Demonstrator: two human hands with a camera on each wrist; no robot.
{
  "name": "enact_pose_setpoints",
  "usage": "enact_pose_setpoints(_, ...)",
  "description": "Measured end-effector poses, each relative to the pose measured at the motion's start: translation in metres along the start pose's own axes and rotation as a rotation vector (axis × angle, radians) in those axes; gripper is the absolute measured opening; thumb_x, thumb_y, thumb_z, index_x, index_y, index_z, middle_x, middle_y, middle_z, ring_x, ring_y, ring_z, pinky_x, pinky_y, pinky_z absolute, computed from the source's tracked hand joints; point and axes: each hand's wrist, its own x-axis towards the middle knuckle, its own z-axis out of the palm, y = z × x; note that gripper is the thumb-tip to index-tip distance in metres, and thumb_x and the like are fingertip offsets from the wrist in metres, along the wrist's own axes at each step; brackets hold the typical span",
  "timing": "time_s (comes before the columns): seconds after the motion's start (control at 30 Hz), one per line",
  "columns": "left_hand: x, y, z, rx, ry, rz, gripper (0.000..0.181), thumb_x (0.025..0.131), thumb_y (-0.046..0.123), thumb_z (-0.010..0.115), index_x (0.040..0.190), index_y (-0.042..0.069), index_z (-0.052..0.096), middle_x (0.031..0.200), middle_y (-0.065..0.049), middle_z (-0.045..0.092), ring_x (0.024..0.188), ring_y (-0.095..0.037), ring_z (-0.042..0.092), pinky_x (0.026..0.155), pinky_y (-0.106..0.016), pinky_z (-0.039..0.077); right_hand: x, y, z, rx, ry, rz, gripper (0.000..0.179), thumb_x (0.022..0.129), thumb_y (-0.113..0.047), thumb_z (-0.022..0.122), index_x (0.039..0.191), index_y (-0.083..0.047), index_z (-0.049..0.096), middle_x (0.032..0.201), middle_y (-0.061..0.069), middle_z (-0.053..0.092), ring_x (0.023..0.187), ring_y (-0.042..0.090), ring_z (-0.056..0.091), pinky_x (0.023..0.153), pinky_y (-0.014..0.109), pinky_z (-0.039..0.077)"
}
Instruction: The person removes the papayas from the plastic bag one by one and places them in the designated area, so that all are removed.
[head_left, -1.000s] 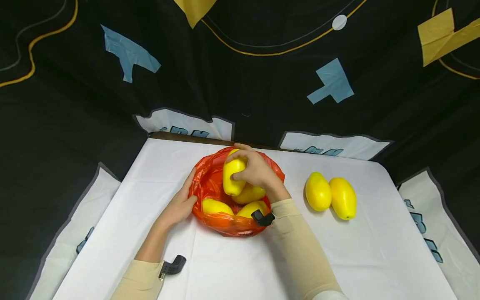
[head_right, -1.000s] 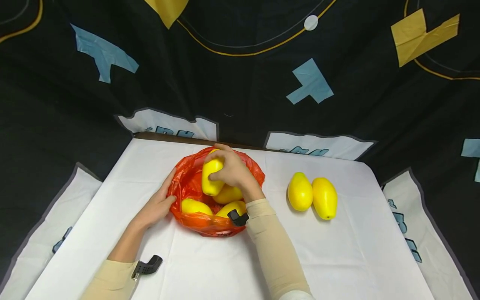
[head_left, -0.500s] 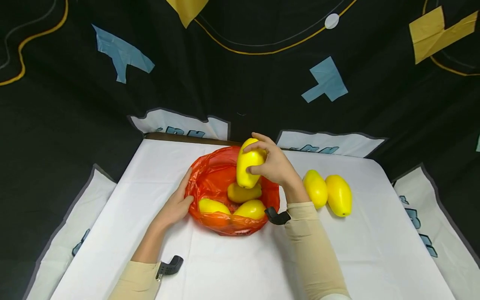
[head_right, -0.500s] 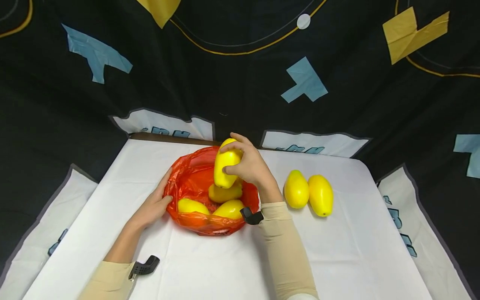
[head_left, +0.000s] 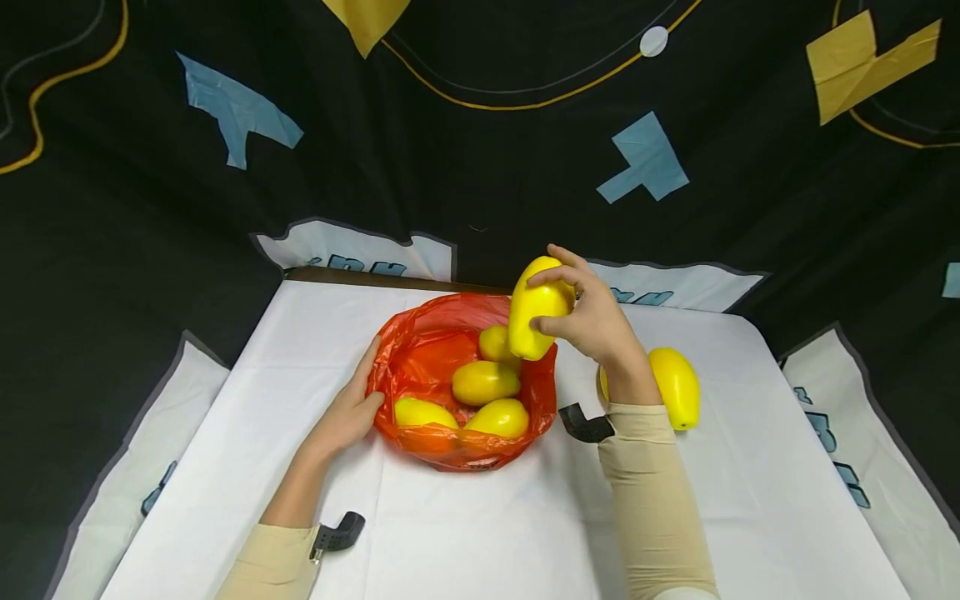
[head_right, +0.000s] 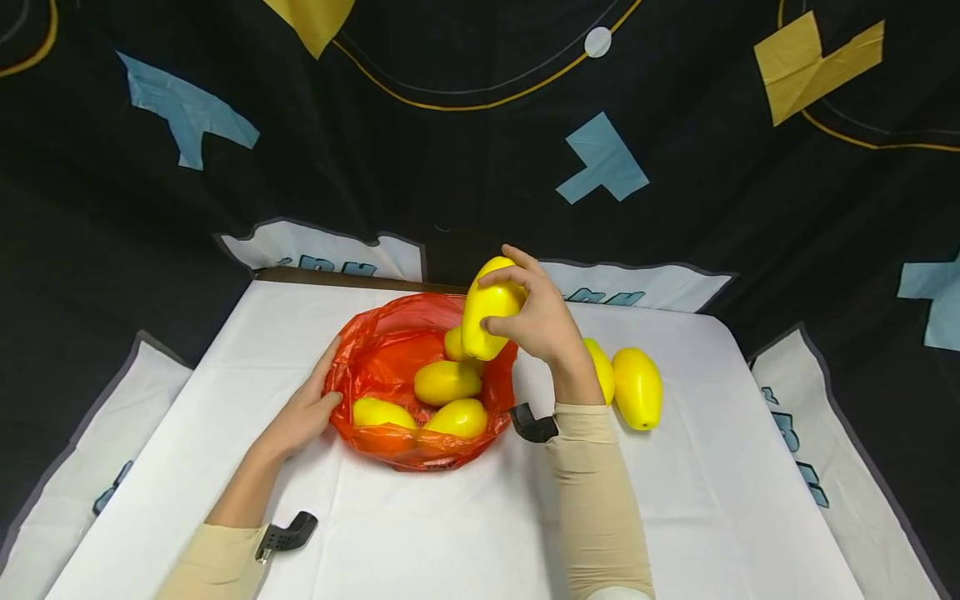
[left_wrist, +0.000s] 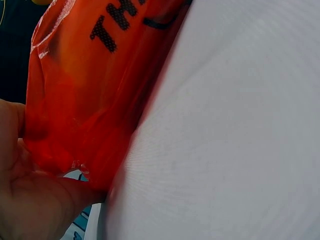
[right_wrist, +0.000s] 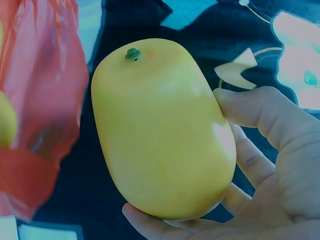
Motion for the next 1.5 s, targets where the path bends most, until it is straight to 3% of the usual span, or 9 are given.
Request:
enact_pose_setpoints(0.17,-0.001,0.001,0.0,0.002,-0.001,-0.008,0.082,0.095,0.003,0.041,0.156,0.039,-0.001,0.162,0.013,0.003,0.147,-0.022,0.007,0.114,-0.058,0.011,-0.009,-0.002,-0.017,-0.019,0.035,-0.014,0.041,0.072,-0.001,0.081,0.109,-0.016,0.07,0.152,-0.016,0.029,0.131,0.023,0.034,0.088,0.042,0.054)
enact_pose_setpoints(0.43,0.0,0.0,0.001,-0.007,0.0,0.003,0.081,0.095,0.001,0.041,0.157,0.036,0.0,0.162,0.012,0.003,0.147,-0.021,0.007,0.115,-0.057,0.011,-0.032,-0.038,-0.039,-0.043,0.062,0.045,0.04,0.075,0.006,0.074,0.114,-0.001,0.067,0.157,0.001,0.027,0.133,0.031,0.032,0.095,0.049,0.048)
enact_pose_setpoints(0.77,-0.001,0.0,0.0,-0.002,-0.007,0.007,0.082,0.095,0.002,0.04,0.156,0.038,-0.001,0.162,0.012,0.003,0.147,-0.022,0.006,0.114,-0.058,0.011,-0.034,0.005,-0.063,-0.055,0.13,0.075,0.042,0.073,-0.004,0.08,0.114,-0.012,0.07,0.153,-0.017,0.027,0.132,0.025,0.032,0.094,0.047,0.049)
enact_pose_setpoints(1.23,0.0,0.001,0.0,-0.022,-0.006,-0.004,0.083,0.095,0.001,0.04,0.156,0.04,0.0,0.162,0.012,0.004,0.147,-0.024,0.007,0.114,-0.06,0.012,-0.066,0.034,-0.105,-0.132,0.201,0.155,0.043,0.078,-0.007,0.078,0.119,-0.007,0.066,0.156,-0.014,0.025,0.14,0.032,0.024,0.1,0.055,0.043)
enact_pose_setpoints(1.5,-0.006,0.026,-0.003,-0.083,-0.019,-0.025,0.08,0.094,-0.004,0.04,0.158,0.024,0.002,0.163,0.001,0.004,0.147,-0.027,0.007,0.114,-0.059,0.012,-0.081,0.049,-0.122,-0.186,0.253,0.217,0.043,0.078,-0.005,0.079,0.118,-0.006,0.066,0.156,-0.013,0.025,0.138,0.032,0.029,0.101,0.046,0.044)
